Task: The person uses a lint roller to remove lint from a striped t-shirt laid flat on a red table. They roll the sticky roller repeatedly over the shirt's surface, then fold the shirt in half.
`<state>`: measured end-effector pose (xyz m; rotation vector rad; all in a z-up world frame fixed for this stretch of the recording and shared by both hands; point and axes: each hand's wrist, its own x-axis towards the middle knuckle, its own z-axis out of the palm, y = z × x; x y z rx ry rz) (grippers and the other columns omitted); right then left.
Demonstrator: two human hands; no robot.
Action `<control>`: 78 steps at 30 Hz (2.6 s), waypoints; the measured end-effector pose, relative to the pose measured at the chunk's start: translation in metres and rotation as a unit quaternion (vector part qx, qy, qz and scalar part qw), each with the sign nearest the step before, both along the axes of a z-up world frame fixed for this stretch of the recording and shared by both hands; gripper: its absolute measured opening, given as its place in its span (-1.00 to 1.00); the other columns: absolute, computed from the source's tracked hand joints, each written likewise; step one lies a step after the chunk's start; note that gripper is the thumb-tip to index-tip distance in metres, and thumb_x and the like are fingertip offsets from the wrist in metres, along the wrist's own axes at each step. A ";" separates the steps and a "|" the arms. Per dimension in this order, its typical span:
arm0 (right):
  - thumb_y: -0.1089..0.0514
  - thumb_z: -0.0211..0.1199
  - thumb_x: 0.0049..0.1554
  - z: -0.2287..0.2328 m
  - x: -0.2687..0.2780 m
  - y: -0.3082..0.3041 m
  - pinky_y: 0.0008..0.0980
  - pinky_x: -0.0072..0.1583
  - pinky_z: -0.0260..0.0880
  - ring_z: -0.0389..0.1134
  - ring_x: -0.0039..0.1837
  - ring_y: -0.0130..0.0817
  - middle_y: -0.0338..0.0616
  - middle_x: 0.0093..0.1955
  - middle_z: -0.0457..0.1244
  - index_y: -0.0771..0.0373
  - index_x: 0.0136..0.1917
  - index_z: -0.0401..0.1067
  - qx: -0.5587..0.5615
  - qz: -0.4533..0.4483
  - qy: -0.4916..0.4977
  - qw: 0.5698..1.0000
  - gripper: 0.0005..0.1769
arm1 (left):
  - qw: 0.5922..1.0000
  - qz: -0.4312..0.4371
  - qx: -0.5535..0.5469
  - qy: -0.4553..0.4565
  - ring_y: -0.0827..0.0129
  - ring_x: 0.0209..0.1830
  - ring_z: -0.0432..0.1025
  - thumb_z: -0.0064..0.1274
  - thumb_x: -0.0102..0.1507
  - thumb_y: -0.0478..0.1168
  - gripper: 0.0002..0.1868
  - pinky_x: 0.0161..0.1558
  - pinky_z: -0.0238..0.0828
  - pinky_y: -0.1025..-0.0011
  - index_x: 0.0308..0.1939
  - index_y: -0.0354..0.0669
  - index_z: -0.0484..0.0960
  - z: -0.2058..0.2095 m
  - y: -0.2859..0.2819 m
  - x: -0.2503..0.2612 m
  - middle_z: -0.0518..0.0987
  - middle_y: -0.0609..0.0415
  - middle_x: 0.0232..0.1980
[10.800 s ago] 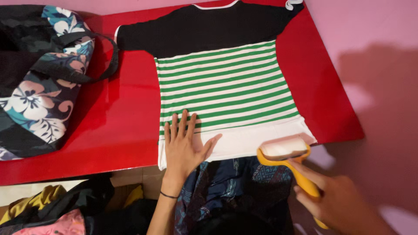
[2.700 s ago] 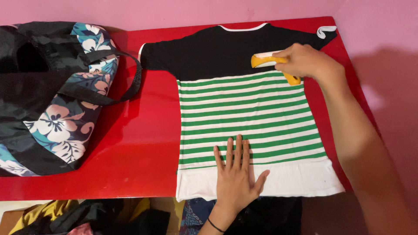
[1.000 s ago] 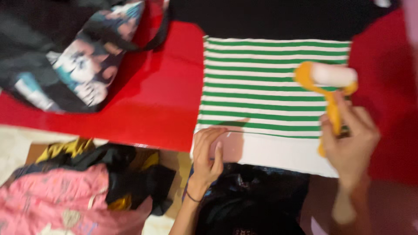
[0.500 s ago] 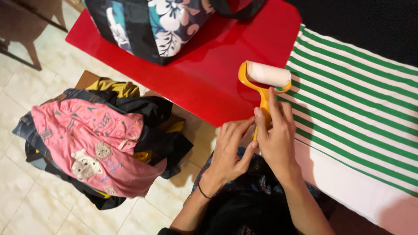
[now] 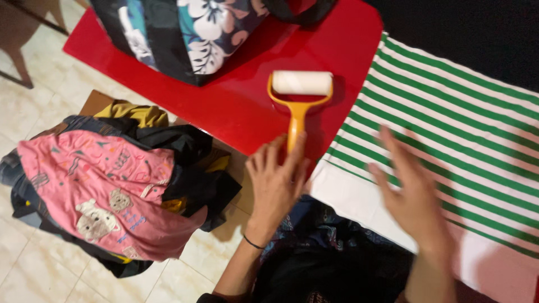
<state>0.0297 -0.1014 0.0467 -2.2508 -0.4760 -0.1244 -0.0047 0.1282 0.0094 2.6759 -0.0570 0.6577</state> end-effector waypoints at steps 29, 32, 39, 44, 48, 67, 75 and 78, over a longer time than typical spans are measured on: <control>-0.34 -0.27 0.26 -0.052 -0.044 -0.151 0.24 0.50 -0.23 -0.26 0.62 0.24 0.03 0.68 -0.21 -0.09 0.62 0.02 -0.382 -0.280 0.175 0.863 -0.26 | 0.990 -0.114 0.021 0.083 -0.32 0.60 -0.11 -0.10 0.35 0.13 -0.18 0.49 -0.28 -0.18 0.48 -0.48 0.22 -0.020 -0.107 0.015 0.14 -0.29 0.58; -0.32 -0.16 0.27 -0.030 -0.024 -0.169 0.28 0.44 0.03 0.02 0.56 0.16 0.14 0.61 -0.06 0.00 0.57 0.10 -0.444 -0.195 0.143 0.863 -0.29 | 0.990 -0.107 0.051 0.083 -0.34 0.61 -0.20 -0.11 0.35 0.15 -0.17 0.50 -0.43 -0.22 0.47 -0.47 0.21 -0.018 -0.108 0.015 0.07 -0.30 0.59; -0.11 0.05 0.36 -0.019 0.110 -0.214 0.21 0.40 0.25 0.22 0.48 0.15 0.15 0.55 0.12 0.07 0.58 0.27 -0.367 -0.268 0.086 0.886 -0.42 | 0.982 -0.150 0.011 0.113 -0.40 0.63 -0.26 -0.15 0.40 0.16 -0.14 0.54 -0.36 -0.17 0.49 -0.57 0.13 -0.016 -0.125 0.015 -0.07 -0.56 0.59; -0.44 -0.29 0.26 -0.053 0.158 -0.250 0.24 0.57 -0.51 -0.45 0.71 -0.01 -0.14 0.73 -0.36 -0.34 0.64 -0.11 -0.315 -0.186 0.101 0.925 -0.27 | 0.980 -0.140 0.010 0.141 -0.44 0.60 -0.24 -0.15 0.38 0.22 -0.05 0.51 -0.28 -0.13 0.49 -0.62 0.04 -0.017 -0.130 0.022 -0.08 -0.66 0.54; -0.52 -0.43 0.21 -0.069 0.145 -0.277 0.22 0.60 -0.54 -0.50 0.72 -0.02 -0.20 0.75 -0.42 -0.40 0.66 -0.19 -0.318 -0.226 0.149 0.909 -0.20 | 0.974 -0.170 0.050 0.141 -0.46 0.58 -0.25 -0.13 0.35 0.24 -0.03 0.50 -0.29 -0.13 0.52 -0.53 0.00 -0.020 -0.121 0.041 -0.09 -0.65 0.54; -0.20 0.14 0.15 0.011 -0.031 -0.197 0.10 0.31 0.28 0.22 0.37 0.15 0.16 0.49 0.07 0.06 0.45 0.32 -0.335 -0.174 0.046 0.925 -0.34 | 0.936 -0.108 0.222 0.249 -0.49 0.43 0.06 -0.14 0.27 0.40 0.04 0.04 0.42 -0.27 0.46 -0.48 0.15 -0.012 -0.121 0.089 0.12 -0.63 0.44; -0.21 -0.03 0.32 -0.056 0.123 -0.284 0.14 0.60 -0.30 -0.26 0.72 0.12 0.15 0.71 -0.20 -0.01 0.56 0.23 -0.208 -0.084 -0.011 0.974 -0.38 | 0.873 -0.143 0.212 0.415 -0.63 0.55 -0.41 -0.18 0.18 0.60 0.30 0.23 -0.16 -0.65 0.59 -0.37 -0.21 -0.008 -0.167 0.194 -0.36 -0.62 0.58; -0.28 -0.14 0.32 -0.081 0.163 -0.307 0.14 0.60 -0.41 -0.33 0.72 0.11 0.13 0.72 -0.28 -0.10 0.63 0.08 -0.235 -0.150 0.023 0.960 -0.33 | 0.870 -0.145 0.162 0.443 -0.54 0.57 -0.52 -0.26 0.20 0.56 0.19 0.27 -0.34 -0.65 0.60 -0.18 -0.22 -0.003 -0.178 0.242 -0.45 -0.49 0.61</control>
